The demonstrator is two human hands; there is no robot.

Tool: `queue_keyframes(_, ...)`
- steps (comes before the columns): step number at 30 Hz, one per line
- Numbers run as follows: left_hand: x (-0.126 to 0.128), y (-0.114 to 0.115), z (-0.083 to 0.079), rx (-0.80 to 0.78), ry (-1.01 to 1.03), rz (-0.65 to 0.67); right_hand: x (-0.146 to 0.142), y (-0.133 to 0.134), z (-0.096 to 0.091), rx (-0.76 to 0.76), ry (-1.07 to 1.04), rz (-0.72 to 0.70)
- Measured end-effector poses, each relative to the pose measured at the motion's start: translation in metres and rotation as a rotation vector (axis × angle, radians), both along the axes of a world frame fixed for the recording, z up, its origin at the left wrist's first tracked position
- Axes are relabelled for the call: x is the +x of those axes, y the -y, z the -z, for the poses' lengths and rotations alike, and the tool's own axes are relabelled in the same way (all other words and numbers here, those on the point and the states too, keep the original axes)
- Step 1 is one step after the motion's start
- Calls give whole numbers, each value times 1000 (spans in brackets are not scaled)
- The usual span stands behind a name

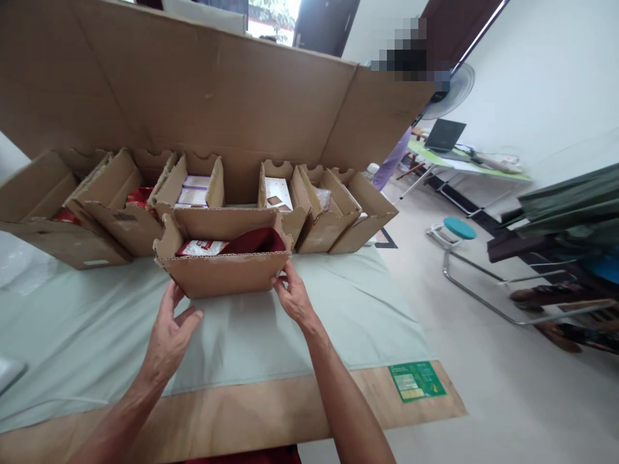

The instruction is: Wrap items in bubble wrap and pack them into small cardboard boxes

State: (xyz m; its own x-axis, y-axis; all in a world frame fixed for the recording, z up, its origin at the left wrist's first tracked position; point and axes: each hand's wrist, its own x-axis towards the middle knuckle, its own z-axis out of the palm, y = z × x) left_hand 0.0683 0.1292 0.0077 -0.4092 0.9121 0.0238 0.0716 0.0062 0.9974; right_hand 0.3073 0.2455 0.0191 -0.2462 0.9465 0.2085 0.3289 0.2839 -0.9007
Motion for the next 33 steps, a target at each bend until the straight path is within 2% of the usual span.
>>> queue_keyframes(7,0,-16,-8,16,1,2,-4,2,4,-3,-37,37)
queue_keyframes(10,-3,-15,-6,-15,-13,11,-2,6,2,20,22,101)
queue_keyframes(14,-15,15,7,-86,-113,-4,4,35,-6,141,260,378)
queue_keyframes(15,-19,25,11,-89,-165,11,3,45,-9,170,298,406)
queue_keyframes(17,-27,45,20,-97,-293,63,-12,62,-17,204,317,316)
queue_keyframes(20,-32,64,33,-100,-479,122,-65,77,-30,254,273,-73)
queue_keyframes(22,-32,70,40,-66,-553,151,-117,77,-38,302,259,-335)
queue_keyframes(24,-30,73,47,-21,-576,177,-175,69,-43,360,296,-514)
queue_keyframes(29,-23,79,65,15,-635,162,-314,37,-46,579,656,-833)
queue_keyframes(33,-21,80,71,61,-641,129,-410,20,-39,782,855,-926)
